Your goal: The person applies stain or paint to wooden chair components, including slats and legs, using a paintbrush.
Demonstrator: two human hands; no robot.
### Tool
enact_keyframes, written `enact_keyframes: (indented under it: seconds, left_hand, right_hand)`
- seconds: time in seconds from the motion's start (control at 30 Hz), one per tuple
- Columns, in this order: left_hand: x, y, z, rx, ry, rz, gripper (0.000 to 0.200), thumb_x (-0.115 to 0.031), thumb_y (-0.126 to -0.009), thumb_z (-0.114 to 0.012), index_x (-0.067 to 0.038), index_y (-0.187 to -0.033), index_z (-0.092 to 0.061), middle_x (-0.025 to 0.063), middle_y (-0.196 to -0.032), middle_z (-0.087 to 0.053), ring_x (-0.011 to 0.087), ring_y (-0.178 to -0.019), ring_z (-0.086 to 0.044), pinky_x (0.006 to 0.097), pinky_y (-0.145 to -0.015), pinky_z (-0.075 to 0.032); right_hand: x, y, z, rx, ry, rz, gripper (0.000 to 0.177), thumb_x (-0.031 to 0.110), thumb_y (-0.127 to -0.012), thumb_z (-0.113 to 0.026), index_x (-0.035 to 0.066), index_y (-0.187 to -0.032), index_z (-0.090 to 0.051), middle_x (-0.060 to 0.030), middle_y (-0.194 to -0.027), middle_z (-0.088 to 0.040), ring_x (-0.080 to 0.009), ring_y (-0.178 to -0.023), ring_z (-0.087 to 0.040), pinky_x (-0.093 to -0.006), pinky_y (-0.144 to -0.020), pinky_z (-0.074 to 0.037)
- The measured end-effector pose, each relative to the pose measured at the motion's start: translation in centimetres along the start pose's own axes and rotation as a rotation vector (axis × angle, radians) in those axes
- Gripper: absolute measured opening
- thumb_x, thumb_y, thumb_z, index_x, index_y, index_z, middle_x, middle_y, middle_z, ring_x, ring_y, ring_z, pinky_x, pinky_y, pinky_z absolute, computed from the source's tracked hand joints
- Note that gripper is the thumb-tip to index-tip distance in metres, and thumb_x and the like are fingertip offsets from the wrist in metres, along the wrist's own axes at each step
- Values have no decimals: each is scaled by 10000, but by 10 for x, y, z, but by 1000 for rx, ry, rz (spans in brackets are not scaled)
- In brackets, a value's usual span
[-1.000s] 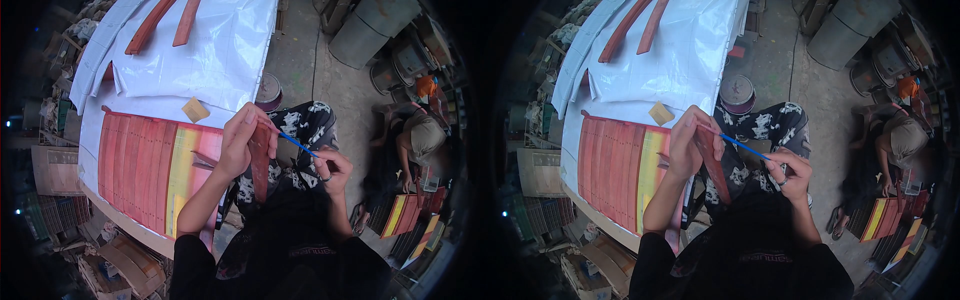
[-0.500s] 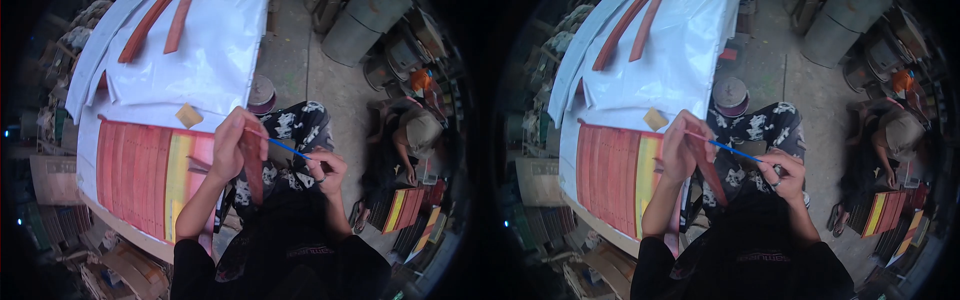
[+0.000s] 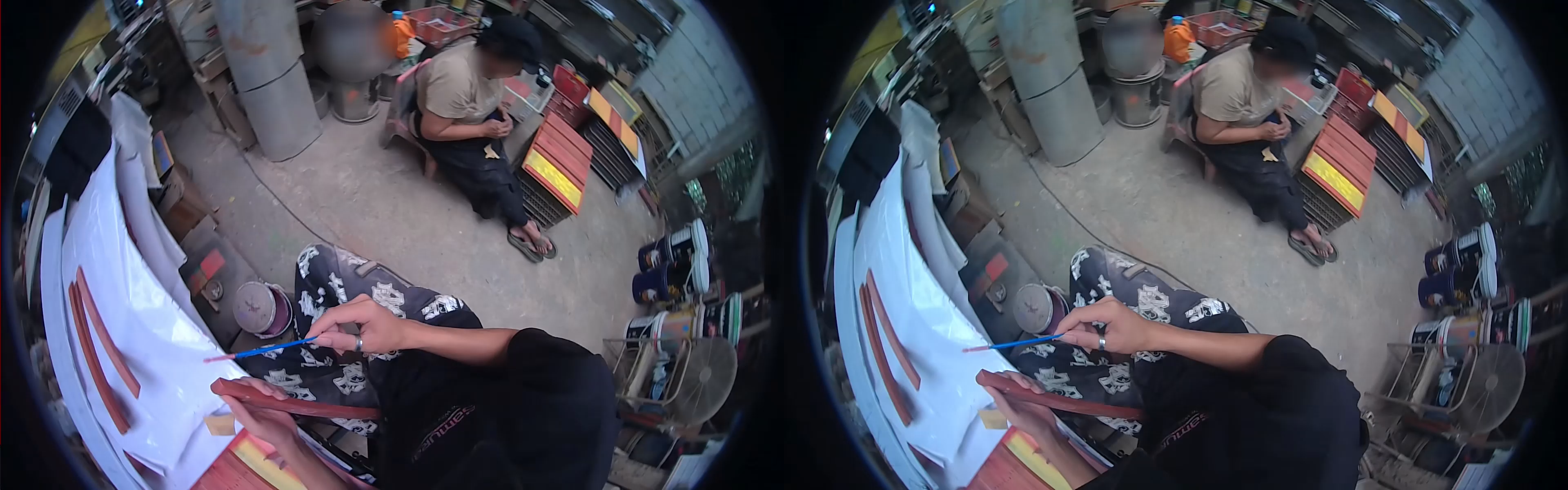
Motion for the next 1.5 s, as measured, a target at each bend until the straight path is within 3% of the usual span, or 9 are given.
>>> enact_keyframes:
  seconds: [0.17,0.3,0.57,0.77,1.1,1.23,1.37,1.4,1.5]
  left_hand:
    - [53,15,-15,85,-68,109,379,-413,-995,-414,-38,-1042,-444,71,-712,-505,156,-543,-496,259,-498,-446]
    - [82,28,-28,188,-141,192,330,-350,-1004,-421,-33,-1097,-434,79,-723,-509,156,-573,-526,265,-525,-469]
    - [102,25,-21,303,-300,143,298,-291,-1007,-429,-18,-1128,-414,89,-721,-538,137,-576,-538,251,-530,-470]
    - [101,28,-24,348,-266,110,310,-313,-1015,-413,-19,-1112,-420,81,-712,-532,128,-550,-522,243,-521,-465]
    - [82,15,-3,46,-23,57,412,-452,-1000,-384,-48,-991,-461,58,-697,-491,133,-528,-481,240,-453,-416]
    - [64,8,-4,-55,54,81,397,-446,-1000,-398,-55,-994,-466,39,-715,-476,118,-549,-470,223,-489,-409]
    - [27,-5,-27,8,74,-19,316,-353,-1002,-453,-46,-1078,-457,32,-824,-482,96,-638,-458,203,-545,-394]
    - [22,-14,-26,101,125,-66,266,-259,-994,-491,-42,-1141,-447,31,-892,-479,91,-701,-454,209,-574,-397]
    - [3,-38,-31,158,241,-128,331,-161,-962,-533,-29,-1244,-424,45,-991,-511,99,-775,-468,242,-623,-437]
  right_hand:
    - [5,7,15,-150,-59,-109,180,112,-933,-592,-1,-1063,-641,-33,-699,-642,-75,-600,-593,-230,-557,-461]
    - [8,8,23,-290,-153,-116,201,145,-963,-549,4,-1101,-590,-9,-673,-588,-51,-587,-548,-201,-534,-419]
    - [7,15,25,-340,-296,-79,233,180,-1005,-461,0,-1150,-493,-29,-693,-545,-67,-583,-515,-200,-527,-403]
    - [15,23,14,-367,-238,-47,211,172,-1013,-431,7,-1137,-477,-36,-686,-541,-76,-572,-506,-200,-531,-404]
    - [11,40,-10,-293,-183,-143,155,162,-1002,-463,39,-1095,-451,-32,-711,-590,-66,-578,-512,-211,-534,-410]
    - [6,40,-10,-249,-152,-155,165,185,-1000,-469,33,-1064,-459,-24,-656,-584,-73,-547,-514,-223,-506,-405]
    - [-1,30,-4,-234,-155,-167,156,171,-997,-470,27,-1059,-463,-38,-662,-592,-85,-553,-537,-234,-500,-431]
    - [1,28,-1,-237,-152,-165,153,163,-996,-470,26,-1063,-463,-42,-666,-592,-86,-558,-544,-236,-504,-442]
    - [-2,27,1,-257,-224,-148,133,97,-983,-464,20,-1091,-471,-49,-721,-588,-109,-633,-593,-249,-555,-490]
Point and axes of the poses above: each hand's wrist, its own y-axis away from the middle knuckle, its own z-axis out of the back of the hand, x = y × z, the point moved 2 cm from there along -y, towards the middle knuckle
